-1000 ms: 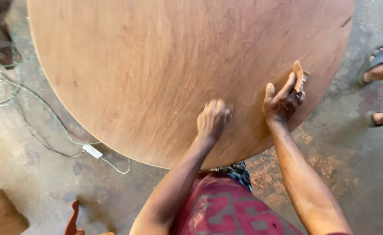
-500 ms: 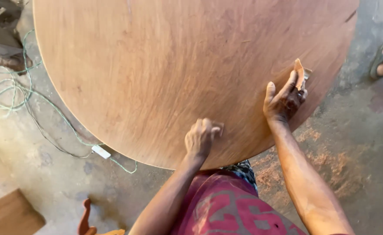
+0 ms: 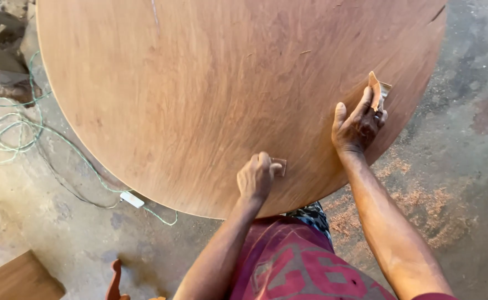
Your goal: Sanding a circular wooden tabletop by hand with sandpaper.
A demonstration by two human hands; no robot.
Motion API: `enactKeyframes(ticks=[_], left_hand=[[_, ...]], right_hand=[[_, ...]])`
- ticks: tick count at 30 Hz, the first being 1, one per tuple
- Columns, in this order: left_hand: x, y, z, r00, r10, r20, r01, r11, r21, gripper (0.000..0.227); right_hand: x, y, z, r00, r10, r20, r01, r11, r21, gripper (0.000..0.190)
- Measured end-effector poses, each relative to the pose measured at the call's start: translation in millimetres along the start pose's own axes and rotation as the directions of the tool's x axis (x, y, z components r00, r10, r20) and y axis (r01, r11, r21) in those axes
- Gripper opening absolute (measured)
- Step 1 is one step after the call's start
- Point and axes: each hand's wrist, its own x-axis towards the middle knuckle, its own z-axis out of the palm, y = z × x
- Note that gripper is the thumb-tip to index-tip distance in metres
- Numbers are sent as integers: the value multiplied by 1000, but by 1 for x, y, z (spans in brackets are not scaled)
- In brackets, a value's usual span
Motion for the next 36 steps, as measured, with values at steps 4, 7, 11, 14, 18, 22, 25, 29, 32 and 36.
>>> enactKeyframes(ticks=[4,7,11,14,18,22,25,29,32,36], left_hand=[[63,23,10,994,52,-95,-55,998,-26,39],[56,27,14,986,65,-157,-69,997,-21,36],[9,4,-1,997,23,-68,-24,1000,-19,36],[22,17,2,1000,-9,-3,9,999,-47,36],[79,38,20,993,38,-113,-44,998,-51,29],[26,25,9,987,118,-105,-128,988,-91,26],[-17,17,11,991,135,-22,-136,987,-90,30],[17,28,25,994,96,45,-95,995,-35,30],[29,44,27,991,133,-31,-135,989,-57,29],[-31,26,5,989,147,-27,-148,987,-66,26]], right_hand=[[-2,2,4,1000,-30,-4,30,999,-32,78],[0,-3,-12,999,-47,-23,46,999,-27,76],[2,-17,-18,996,-77,-53,81,994,77,73],[1,-1,-7,998,-36,-46,35,999,-8,74],[2,-8,-6,998,-33,-49,32,999,-11,77],[9,-13,-17,995,-95,-40,98,992,80,75],[1,-5,-10,999,-39,-19,40,998,46,75],[-3,2,1,1000,-21,5,21,1000,-8,78],[-3,8,-2,1000,-21,4,21,999,-25,78],[5,1,5,999,-35,-21,36,999,30,76]])
